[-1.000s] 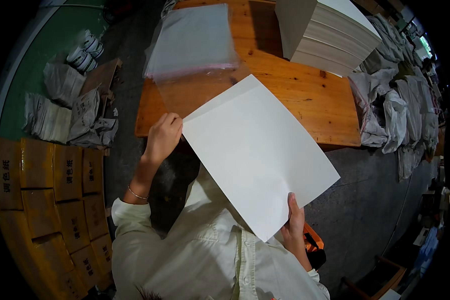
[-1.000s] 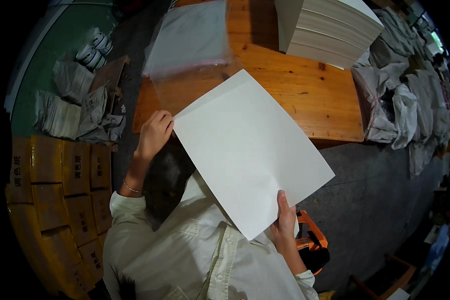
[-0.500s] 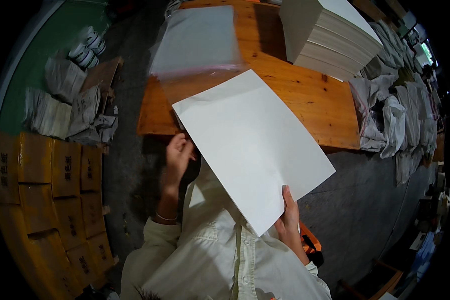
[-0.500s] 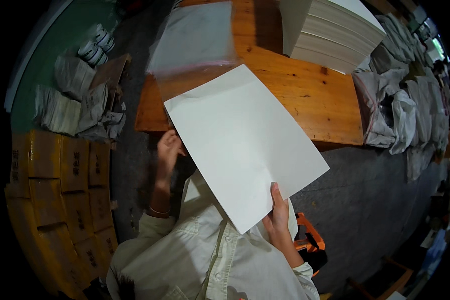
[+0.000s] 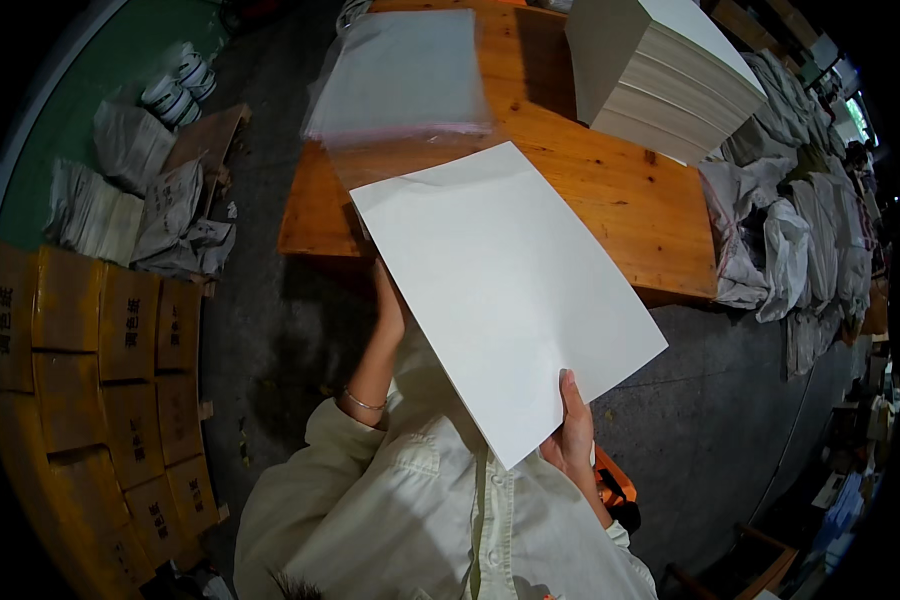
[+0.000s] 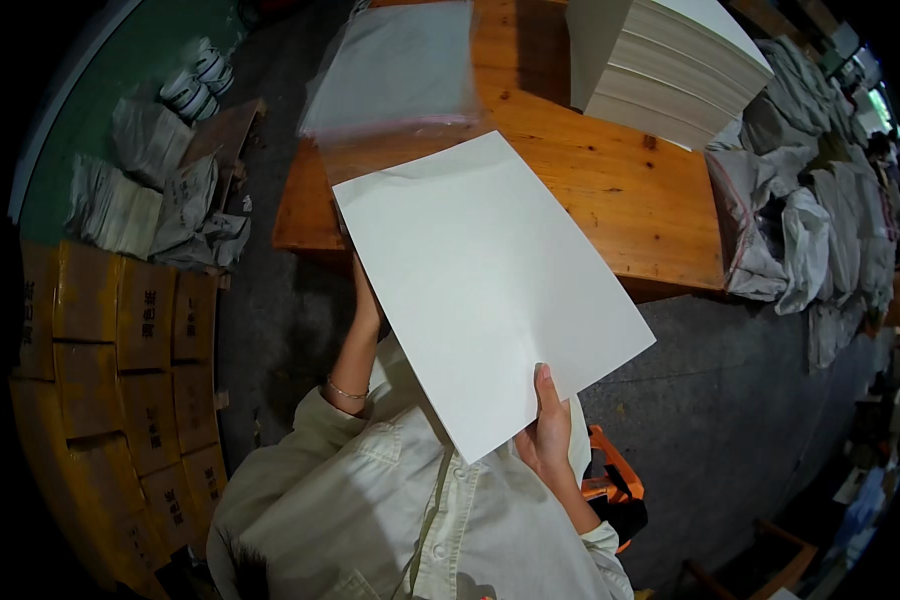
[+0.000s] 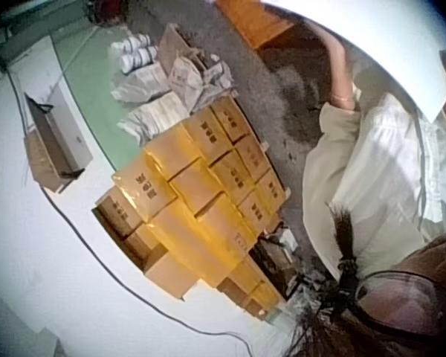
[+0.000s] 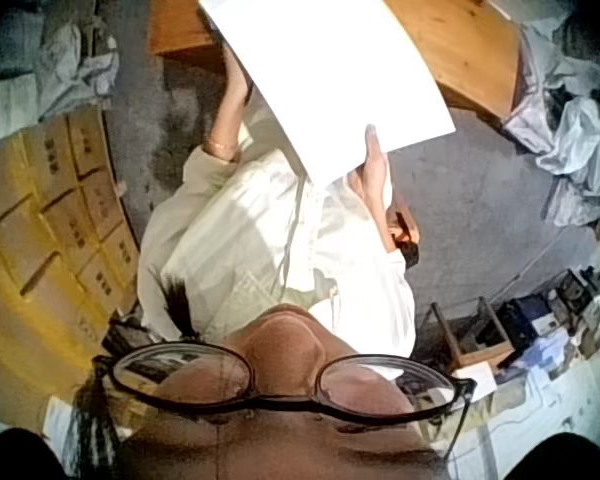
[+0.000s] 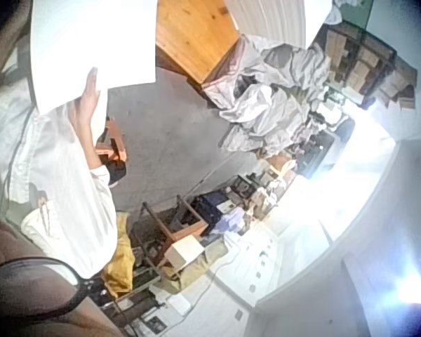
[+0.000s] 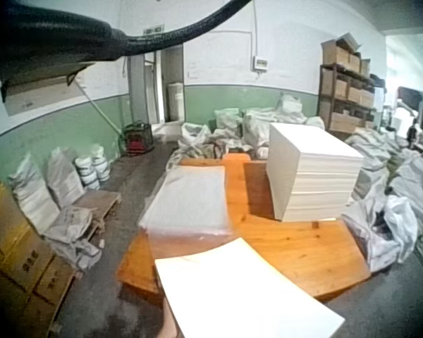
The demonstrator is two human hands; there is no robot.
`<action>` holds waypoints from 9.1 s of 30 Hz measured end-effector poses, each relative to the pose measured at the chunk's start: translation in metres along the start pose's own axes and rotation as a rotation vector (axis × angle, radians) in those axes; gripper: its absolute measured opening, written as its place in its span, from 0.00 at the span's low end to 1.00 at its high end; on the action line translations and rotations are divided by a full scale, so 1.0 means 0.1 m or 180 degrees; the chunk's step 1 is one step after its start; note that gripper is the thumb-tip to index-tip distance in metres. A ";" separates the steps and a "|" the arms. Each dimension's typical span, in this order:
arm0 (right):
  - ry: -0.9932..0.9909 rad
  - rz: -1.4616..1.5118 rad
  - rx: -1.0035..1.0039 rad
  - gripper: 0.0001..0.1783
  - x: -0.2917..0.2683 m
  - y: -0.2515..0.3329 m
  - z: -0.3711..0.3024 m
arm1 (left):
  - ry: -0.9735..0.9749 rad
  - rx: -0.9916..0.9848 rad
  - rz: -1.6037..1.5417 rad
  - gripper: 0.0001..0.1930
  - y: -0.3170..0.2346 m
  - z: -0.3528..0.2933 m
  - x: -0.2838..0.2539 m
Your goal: The person takes a sheet of white paper from a stack on a wooden table and places it into a clear plastic bag. They smooth the paper inside the bag and seal the top. The person repeats this process with a second sheet of paper.
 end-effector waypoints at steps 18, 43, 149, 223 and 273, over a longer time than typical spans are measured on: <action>-0.0108 -0.0051 -0.0076 0.21 0.25 0.00 0.01 | 0.0880 -0.0587 0.0477 0.18 0.14 -0.33 0.05; -0.0179 -0.0075 0.0723 0.23 -0.02 0.11 -0.22 | 0.1128 -0.0632 0.0917 0.19 0.35 -1.08 -0.33; 0.0716 0.1124 0.0351 0.19 1.16 0.04 1.30 | 0.0488 0.0412 0.0778 0.10 -0.63 -0.85 0.28; 0.1908 -0.5419 -0.4091 0.07 1.59 -0.33 1.08 | 0.0712 -0.2084 -0.0792 0.12 -0.29 -0.46 -0.37; 0.2434 -0.5059 -0.4330 0.08 1.51 -0.22 1.14 | 0.0710 -0.1897 -0.0479 0.10 -0.41 -0.44 -0.31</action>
Point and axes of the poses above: each hand's wrist, its own z-axis towards the middle knuckle, its own x-axis out of the palm, y = z × x, the point moved 3 cm from there along z, towards the middle knuckle, and after that the axes turned 6 degrees about -z, right-handed, at the moved point
